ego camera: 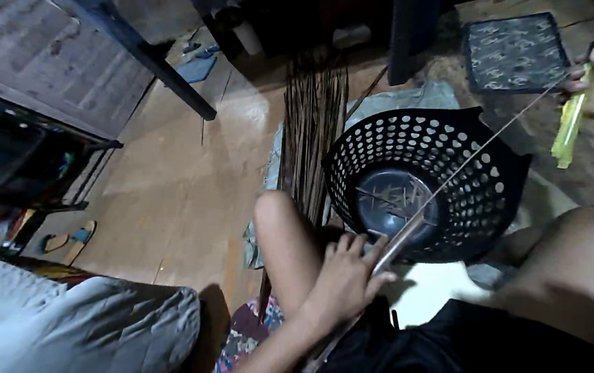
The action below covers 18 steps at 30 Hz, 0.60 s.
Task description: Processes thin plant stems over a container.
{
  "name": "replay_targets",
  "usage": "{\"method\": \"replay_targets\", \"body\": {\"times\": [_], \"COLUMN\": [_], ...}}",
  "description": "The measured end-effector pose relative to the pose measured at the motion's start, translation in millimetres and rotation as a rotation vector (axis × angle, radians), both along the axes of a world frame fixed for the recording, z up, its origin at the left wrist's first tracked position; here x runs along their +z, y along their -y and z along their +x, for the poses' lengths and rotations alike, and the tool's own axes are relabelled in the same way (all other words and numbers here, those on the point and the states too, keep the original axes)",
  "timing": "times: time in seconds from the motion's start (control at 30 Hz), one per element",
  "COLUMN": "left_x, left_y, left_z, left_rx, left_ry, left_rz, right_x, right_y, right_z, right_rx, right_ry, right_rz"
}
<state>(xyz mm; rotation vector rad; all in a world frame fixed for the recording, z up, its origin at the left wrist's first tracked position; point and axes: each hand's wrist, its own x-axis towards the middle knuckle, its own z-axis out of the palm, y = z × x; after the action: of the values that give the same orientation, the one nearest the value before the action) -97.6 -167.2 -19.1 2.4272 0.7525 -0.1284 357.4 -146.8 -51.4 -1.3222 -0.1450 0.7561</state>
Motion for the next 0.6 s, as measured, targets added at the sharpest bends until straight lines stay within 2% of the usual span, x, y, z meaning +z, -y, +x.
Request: {"method": "replay_targets", "body": {"times": [0.07,0.13,0.17,0.23,0.27,0.3,0.33,0.4,0.43,0.47,0.53,0.57,0.6], "left_x": [7,21,37,84,101,112,115,81,62,53,65,72,78], "left_y": [-25,-65,-91,-143,-160,-161,-149,-109,-96,-97,-120,-131,-131], "left_z": [-26,-53,-61,-67,-74,-77,-71,-65,-62,-59,-39,-28,-14], "left_rx": [-0.132,-0.125,-0.019,0.331,0.432,0.445,0.357,-0.004,-0.129,-0.16,0.062,0.198,0.28], "left_ry": [-0.167,-0.226,-0.311,-0.559,-0.532,-0.442,-0.356,-0.259,-0.287,-0.371,-0.644,-0.638,-0.513], "left_rz": [0.09,0.305,0.419,0.549,0.628,0.709,0.758,0.674,0.601,0.506,0.353,0.336,0.348], "right_x": [5,14,19,23,24,26,30,38,41,43,44,41,39], "right_y": [1,2,4,7,8,9,9,9,7,3,0,0,-1], "right_z": [-10,-22,-27,-33,-35,-38,-42,-56,-63,-69,-79,-84,-88], "right_rx": [-0.016,-0.04,-0.047,-0.042,-0.035,-0.026,-0.017,0.005,0.018,0.036,0.083,0.108,0.141], "right_ry": [0.008,0.004,0.001,0.01,0.019,0.033,0.049,0.073,0.081,0.09,0.108,0.118,0.128], "right_rz": [-0.017,-0.053,-0.07,-0.098,-0.106,-0.119,-0.135,-0.182,-0.198,-0.207,-0.206,-0.207,-0.207]}}
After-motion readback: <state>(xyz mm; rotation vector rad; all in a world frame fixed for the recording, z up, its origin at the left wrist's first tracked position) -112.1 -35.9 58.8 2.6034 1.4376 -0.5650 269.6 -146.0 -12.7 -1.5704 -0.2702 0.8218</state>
